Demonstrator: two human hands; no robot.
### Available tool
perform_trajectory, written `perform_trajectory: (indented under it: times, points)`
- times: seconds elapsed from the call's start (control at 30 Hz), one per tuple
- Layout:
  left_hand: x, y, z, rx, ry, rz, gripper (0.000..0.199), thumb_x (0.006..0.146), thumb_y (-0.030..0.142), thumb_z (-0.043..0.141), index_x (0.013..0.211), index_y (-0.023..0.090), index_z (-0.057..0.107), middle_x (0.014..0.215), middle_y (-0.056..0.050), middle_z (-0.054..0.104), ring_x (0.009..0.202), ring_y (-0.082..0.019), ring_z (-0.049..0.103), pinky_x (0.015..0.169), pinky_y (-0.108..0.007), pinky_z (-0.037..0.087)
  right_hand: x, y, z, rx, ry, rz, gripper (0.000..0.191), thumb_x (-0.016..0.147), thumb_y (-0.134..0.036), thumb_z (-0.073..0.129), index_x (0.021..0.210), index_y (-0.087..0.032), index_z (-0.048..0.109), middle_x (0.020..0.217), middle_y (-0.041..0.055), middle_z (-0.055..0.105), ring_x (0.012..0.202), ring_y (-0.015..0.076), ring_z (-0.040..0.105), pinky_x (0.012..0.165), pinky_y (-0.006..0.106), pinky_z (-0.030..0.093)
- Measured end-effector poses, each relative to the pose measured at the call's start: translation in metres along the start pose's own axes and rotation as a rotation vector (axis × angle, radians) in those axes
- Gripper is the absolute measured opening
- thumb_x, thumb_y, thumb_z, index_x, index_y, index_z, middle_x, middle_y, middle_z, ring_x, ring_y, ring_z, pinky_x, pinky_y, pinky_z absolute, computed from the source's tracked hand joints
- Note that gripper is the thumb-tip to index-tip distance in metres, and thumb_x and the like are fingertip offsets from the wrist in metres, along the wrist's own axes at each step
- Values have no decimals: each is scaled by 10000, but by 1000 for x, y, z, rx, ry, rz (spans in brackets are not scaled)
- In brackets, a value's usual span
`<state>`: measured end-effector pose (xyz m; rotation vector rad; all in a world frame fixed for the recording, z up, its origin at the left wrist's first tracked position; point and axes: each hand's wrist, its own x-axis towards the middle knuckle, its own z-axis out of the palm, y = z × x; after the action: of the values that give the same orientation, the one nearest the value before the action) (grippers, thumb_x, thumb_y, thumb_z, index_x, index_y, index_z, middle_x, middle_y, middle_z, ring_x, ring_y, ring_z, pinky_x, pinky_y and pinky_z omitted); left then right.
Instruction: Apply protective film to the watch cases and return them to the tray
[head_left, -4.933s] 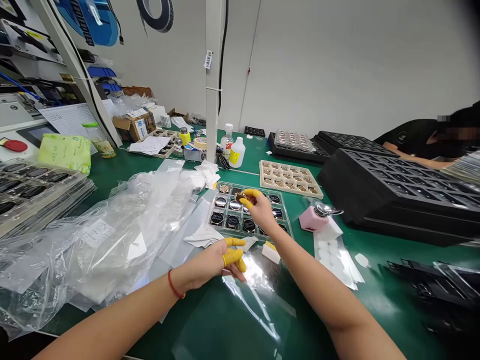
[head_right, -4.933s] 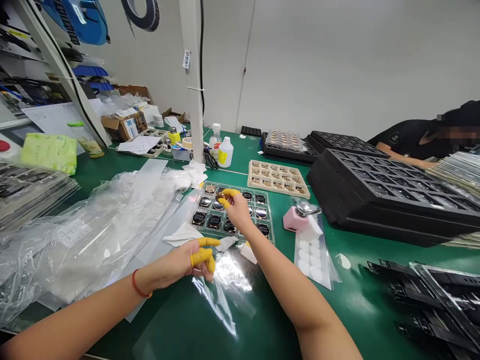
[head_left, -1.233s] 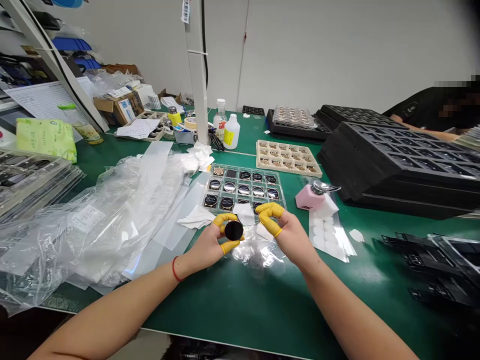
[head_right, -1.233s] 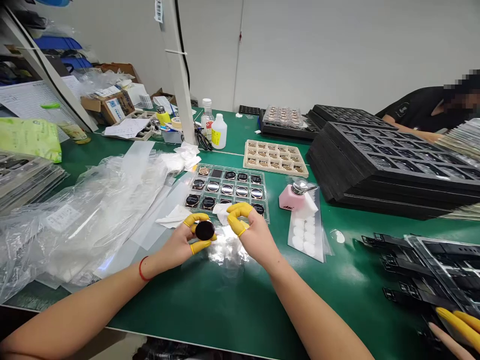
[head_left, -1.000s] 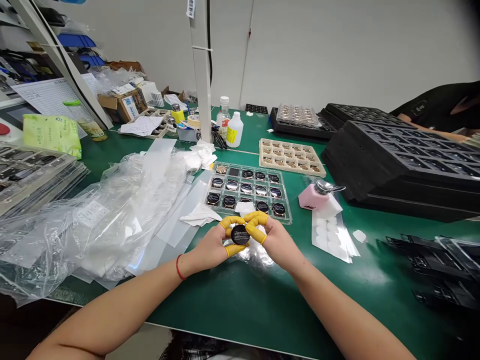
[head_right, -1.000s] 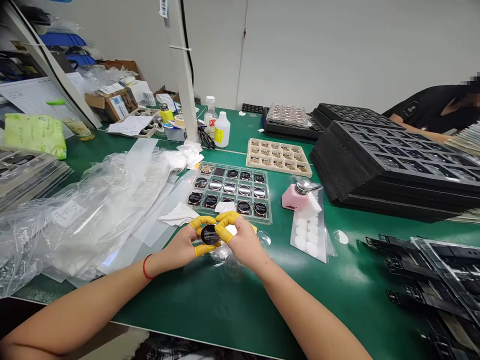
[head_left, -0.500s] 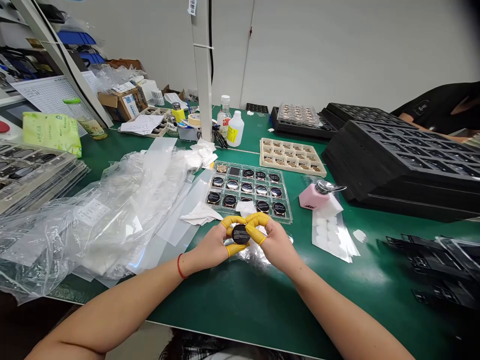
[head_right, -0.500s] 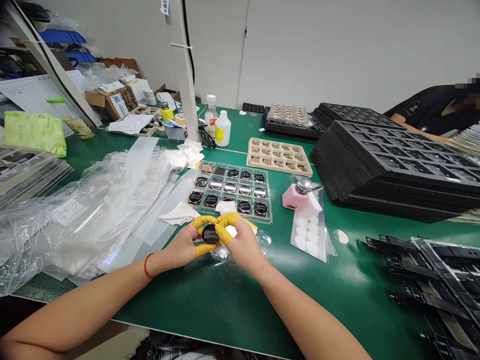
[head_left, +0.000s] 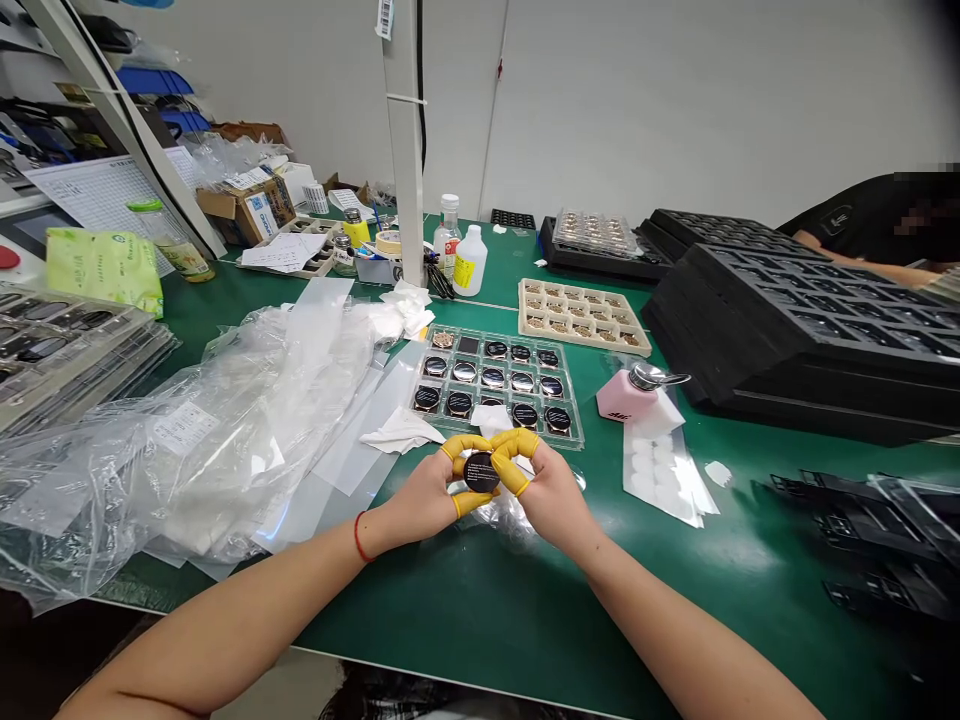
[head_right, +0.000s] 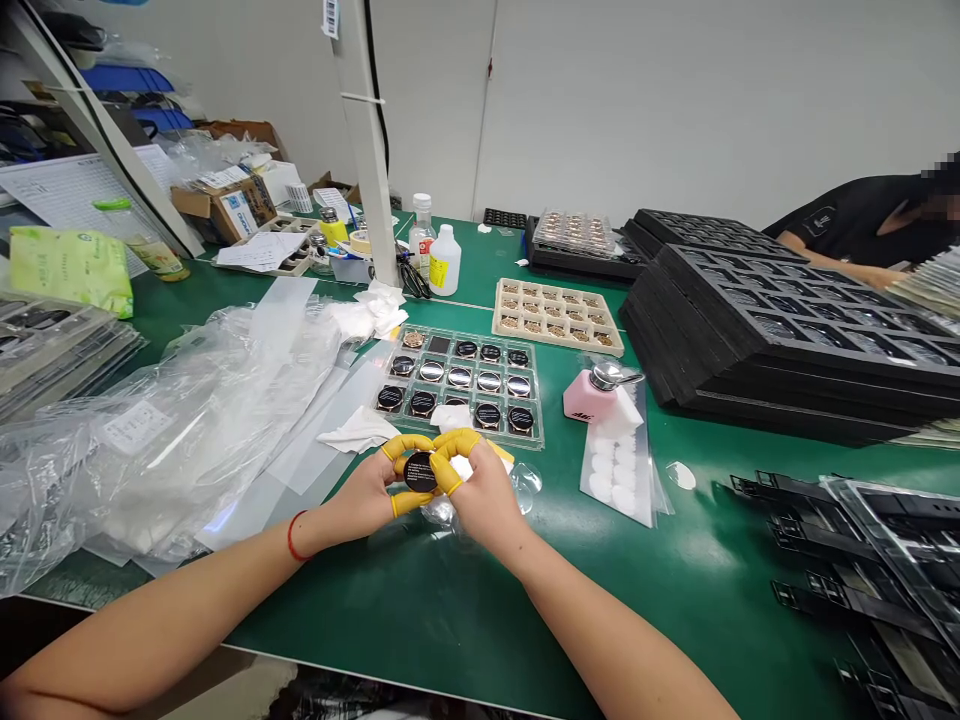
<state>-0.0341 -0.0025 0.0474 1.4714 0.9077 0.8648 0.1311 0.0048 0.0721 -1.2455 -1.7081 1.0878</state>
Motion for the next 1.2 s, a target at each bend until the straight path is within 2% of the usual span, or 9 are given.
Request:
perform_trajectory:
  times: [0.73, 0.87, 0.93, 1.0, 1.07, 1.13, 1.2]
  points:
    - [-1, 2, 0, -34, -5, -14, 428, 750, 222, 654, 1132, 226, 463, 997, -25, 613, 865, -155, 619, 796, -294, 499, -3, 6, 4, -114, 51, -74, 72, 808, -213, 514, 759, -220, 566, 948, 30, 611, 923, 193, 537, 827, 354, 397]
    - [0, -1, 1, -63, -10, -29, 450, 741, 227, 664, 1139, 219, 455, 987, -34, 624, 869, -165, 623, 816, -318, 501, -2, 7, 0, -285, 75, -218, 79, 820, -217, 512, 771, -221, 573, 936, 36, 632, 900, 197, 540, 823, 370, 392]
    - [1, -2, 1, -71, 1, -46, 459, 736, 234, 669, 1140, 215, 452, 989, -41, 626, 866, -168, 624, 808, -318, 502, 0, 8, -8, -443, 94, -340, 86, 833, -233, 509, 832, -224, 594, 940, 45, 645, 904, 209, 538, 839, 391, 377]
    - [2, -3, 1, -70, 22, -63, 464, 725, 241, 680, 1131, 216, 457, 1006, -44, 619, 868, -168, 621, 796, -312, 502, 2, 13, -21, -616, 120, -383, 132, 847, -258, 497, 910, -220, 607, 975, 67, 647, 922, 229, 536, 834, 405, 375]
    - [2, -4, 0, -69, 30, -82, 472, 714, 249, 690, 1125, 217, 461, 988, -39, 618, 853, -165, 620, 784, -311, 501, 5, 24, -33, -794, 123, -288, 153, 844, -272, 498, 918, -209, 616, 941, 95, 648, 885, 247, 546, 760, 393, 395]
    - [2, -5, 0, -63, 30, -96, 490, 706, 259, 696, 1134, 217, 460, 949, -34, 623, 821, -161, 618, 768, -314, 501, 8, 39, -41, -926, 101, -149, 101, 801, -264, 551, 826, -198, 624, 796, 106, 639, 775, 249, 557, 652, 367, 395]
    - [2, -6, 0, -41, 34, -109, 512, 700, 267, 700, 1150, 220, 461, 947, -36, 626, 794, -156, 612, 748, -314, 498, 10, 56, -43, -997, 92, -75, 58, 737, -252, 620, 724, -198, 604, 688, 96, 603, 691, 239, 547, 590, 348, 380]
